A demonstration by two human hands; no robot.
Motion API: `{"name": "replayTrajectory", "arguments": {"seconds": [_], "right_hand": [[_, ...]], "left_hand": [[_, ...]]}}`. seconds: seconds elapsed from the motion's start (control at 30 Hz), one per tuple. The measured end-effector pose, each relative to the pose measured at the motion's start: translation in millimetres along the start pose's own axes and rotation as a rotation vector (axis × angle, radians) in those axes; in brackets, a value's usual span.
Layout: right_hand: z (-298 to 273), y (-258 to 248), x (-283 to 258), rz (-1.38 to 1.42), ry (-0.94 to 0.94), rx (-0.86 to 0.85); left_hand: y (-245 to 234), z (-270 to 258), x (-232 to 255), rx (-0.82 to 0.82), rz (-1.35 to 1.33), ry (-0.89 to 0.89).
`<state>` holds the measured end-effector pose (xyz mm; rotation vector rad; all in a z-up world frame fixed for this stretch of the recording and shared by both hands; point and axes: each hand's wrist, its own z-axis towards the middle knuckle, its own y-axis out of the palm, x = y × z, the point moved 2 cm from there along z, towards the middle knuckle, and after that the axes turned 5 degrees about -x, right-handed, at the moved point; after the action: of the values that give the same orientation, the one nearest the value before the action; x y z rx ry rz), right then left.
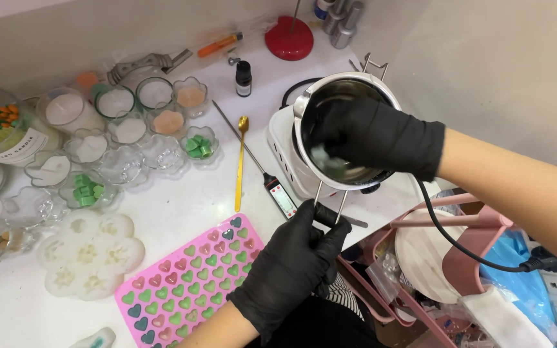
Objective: Making small heart-shaped wax melts and cleaning the melting pot.
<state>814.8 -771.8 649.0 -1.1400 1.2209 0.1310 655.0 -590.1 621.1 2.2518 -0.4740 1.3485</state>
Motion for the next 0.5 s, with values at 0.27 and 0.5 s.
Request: {"name": "replayTrajectory", "arguments": {"seconds": [0.27, 0.5], "right_hand": [[-22.0, 6.1, -25.2, -0.897, 0.118, -0.027], [-37.9, 20.7, 17.8, -0.384, 0.213, -0.101]], "left_hand": [[-2.8, 7.8, -33.8, 0.14, 0.235, 0.256], [-1.4, 17.8, -38.4, 0.232, 0.387, 0.237]]}}
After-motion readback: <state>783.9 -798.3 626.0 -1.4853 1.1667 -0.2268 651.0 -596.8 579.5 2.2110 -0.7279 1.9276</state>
